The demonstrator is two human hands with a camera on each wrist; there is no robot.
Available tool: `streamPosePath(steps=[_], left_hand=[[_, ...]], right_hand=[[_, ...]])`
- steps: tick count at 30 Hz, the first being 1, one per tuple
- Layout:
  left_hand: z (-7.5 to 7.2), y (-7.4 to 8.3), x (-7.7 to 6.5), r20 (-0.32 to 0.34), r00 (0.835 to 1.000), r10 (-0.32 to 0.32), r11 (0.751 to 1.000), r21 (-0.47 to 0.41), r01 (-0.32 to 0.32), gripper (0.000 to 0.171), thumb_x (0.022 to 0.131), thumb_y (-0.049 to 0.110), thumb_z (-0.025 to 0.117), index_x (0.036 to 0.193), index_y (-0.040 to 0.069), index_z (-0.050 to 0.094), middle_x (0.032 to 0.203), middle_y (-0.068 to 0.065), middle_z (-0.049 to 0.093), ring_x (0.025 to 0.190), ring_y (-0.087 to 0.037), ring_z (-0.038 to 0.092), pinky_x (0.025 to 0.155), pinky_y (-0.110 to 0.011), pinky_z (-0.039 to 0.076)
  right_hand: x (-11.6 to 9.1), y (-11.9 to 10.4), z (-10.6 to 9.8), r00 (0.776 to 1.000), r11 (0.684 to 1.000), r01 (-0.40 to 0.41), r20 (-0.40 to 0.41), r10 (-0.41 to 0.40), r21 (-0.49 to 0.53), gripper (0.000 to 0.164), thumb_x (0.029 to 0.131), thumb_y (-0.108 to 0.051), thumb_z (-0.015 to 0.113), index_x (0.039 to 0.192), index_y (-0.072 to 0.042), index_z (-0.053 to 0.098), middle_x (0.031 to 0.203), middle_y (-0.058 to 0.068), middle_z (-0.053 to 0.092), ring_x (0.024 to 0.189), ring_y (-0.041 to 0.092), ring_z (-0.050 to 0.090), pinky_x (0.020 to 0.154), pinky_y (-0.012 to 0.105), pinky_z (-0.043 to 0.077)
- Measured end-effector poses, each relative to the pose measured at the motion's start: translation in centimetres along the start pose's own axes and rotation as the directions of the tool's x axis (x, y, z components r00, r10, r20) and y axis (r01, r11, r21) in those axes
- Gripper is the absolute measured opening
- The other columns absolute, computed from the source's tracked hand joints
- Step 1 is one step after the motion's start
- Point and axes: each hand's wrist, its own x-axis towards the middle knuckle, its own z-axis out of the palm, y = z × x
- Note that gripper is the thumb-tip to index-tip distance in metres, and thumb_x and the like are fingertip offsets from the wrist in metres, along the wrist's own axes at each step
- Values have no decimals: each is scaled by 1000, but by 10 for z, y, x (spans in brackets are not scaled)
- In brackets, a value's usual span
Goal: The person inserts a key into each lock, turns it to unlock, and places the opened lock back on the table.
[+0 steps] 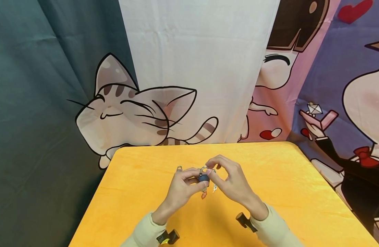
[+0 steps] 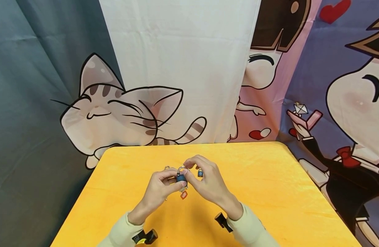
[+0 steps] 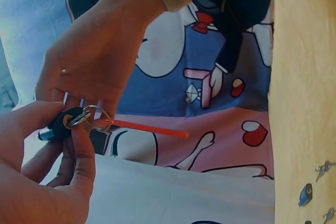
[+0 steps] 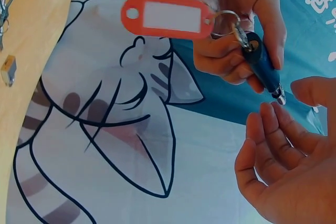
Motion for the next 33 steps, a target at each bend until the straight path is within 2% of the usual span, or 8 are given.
streamPosePath(steps=[6,13,17,23,26,28,33], left_hand=[[0,-3,-2,8,1000,10,995,103,-11,17,86,16,76,102,10,75,103,-9,70,94,-11,67,90,-27,57],[0,-3,-3,9,999,45,986,163,-45,16,87,18,76,102,13,76,97,-6,71,83,-9,66,85,-28,58],[0,-1,-4,-21,997,74,967,245,-67,14,85,21,78,98,17,76,88,-1,71,75,-7,63,79,-27,58],[0,0,-6,-79,987,140,933,345,-105,15,81,21,82,95,19,76,84,5,72,70,-4,61,72,-26,56],[1,-1,-6,-96,972,213,905,393,-159,15,80,20,82,94,18,76,84,5,73,70,-6,61,69,-24,55],[1,-2,-6,-96,956,277,878,430,-211,15,80,20,82,93,17,76,85,4,73,70,-8,61,66,-22,53],[2,-5,-4,-61,895,441,781,518,-350,15,79,12,83,91,14,74,85,2,73,68,-13,60,62,-20,50]], right_hand=[[0,-1,0,999,1000,-1,36,2,-7,8,92,-18,70,95,-25,66,88,-14,64,80,2,57,73,25,48],[-2,1,1,999,999,50,22,-50,-15,15,90,-13,72,89,-25,62,79,-13,58,72,1,52,59,18,42],[-2,2,1,998,998,57,17,-56,-29,17,89,-12,73,87,-25,61,77,-13,57,70,2,51,58,17,40],[-3,5,2,998,996,63,9,-62,-56,16,88,-12,74,85,-22,62,79,-13,60,72,0,51,65,19,43],[-4,6,3,998,996,68,-4,-69,-64,15,88,-11,74,85,-21,63,80,-11,64,72,1,53,66,20,44],[-4,7,3,998,995,68,-14,-69,-69,14,88,-11,73,85,-21,63,81,-10,65,73,2,54,67,21,45],[-5,7,4,997,995,59,-40,-62,-82,14,88,-11,73,84,-21,64,80,-9,66,72,1,55,67,24,47]])
